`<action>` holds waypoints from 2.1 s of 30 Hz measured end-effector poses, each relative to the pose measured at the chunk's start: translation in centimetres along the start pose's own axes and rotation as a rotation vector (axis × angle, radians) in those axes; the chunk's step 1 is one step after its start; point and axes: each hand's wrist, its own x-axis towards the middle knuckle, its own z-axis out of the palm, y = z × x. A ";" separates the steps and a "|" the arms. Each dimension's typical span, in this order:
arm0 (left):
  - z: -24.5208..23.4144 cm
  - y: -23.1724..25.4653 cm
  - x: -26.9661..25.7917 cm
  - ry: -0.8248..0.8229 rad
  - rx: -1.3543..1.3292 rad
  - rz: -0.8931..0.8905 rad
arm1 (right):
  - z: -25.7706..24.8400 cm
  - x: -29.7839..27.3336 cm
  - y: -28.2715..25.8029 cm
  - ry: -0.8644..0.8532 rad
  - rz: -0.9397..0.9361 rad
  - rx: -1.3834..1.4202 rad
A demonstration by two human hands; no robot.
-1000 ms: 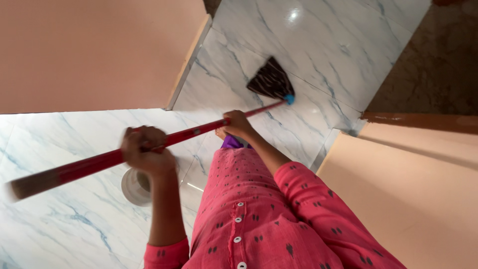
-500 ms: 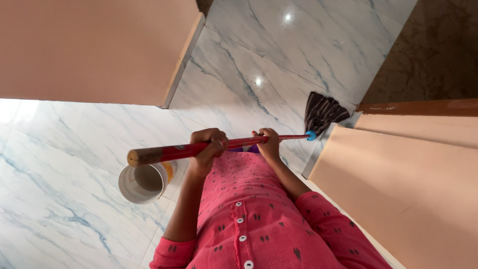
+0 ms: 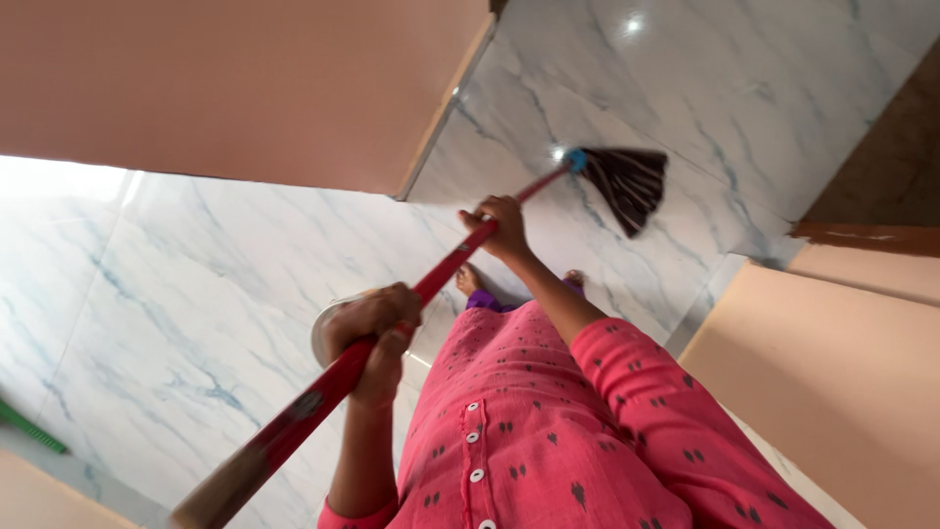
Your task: The person mops a tiled floor using a mop and a bucket of water, moving the bucket periodically.
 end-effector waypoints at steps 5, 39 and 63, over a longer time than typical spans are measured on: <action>-4.0 5.8 -1.1 0.305 0.136 0.021 | 11.4 2.3 -6.5 -0.180 0.000 0.186; 7.8 -9.9 -13.0 0.173 -0.396 -0.270 | -11.0 -27.4 6.4 -0.112 0.533 0.050; -6.9 2.3 -9.3 -0.141 -0.133 -0.069 | 5.6 -14.0 -5.6 0.243 0.238 -0.046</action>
